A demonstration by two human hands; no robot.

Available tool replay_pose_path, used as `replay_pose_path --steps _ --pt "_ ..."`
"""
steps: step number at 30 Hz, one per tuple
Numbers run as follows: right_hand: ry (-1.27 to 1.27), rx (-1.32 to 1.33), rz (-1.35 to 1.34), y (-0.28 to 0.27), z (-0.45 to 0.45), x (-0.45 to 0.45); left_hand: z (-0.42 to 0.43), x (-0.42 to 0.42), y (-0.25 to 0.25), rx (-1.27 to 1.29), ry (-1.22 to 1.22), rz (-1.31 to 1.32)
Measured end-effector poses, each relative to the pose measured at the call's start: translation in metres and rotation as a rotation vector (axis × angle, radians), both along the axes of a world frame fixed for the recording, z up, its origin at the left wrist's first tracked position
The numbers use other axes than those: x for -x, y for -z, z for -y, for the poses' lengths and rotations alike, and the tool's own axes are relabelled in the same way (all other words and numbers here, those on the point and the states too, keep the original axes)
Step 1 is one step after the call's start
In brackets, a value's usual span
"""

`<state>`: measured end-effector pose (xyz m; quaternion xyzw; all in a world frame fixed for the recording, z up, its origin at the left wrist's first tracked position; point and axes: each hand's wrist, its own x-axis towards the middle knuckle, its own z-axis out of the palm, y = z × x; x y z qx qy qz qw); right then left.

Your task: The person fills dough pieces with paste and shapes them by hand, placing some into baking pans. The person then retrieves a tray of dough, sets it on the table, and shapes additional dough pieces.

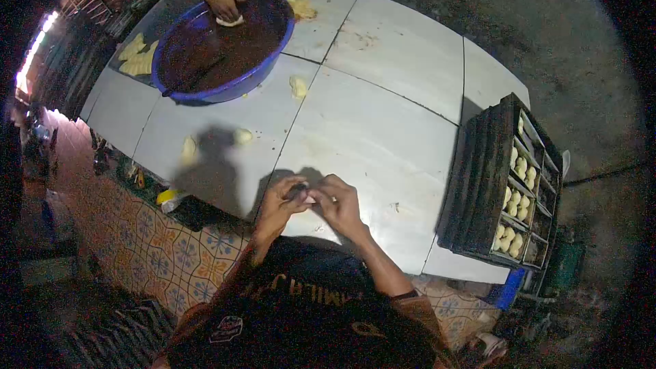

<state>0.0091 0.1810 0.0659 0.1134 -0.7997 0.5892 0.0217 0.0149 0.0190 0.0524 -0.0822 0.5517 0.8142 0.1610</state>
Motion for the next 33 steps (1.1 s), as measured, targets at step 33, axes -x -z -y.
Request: replay_pose_path --steps 33 --pt "-0.069 -0.315 -0.224 0.086 0.054 0.255 0.047 0.038 0.026 0.473 -0.304 -0.253"
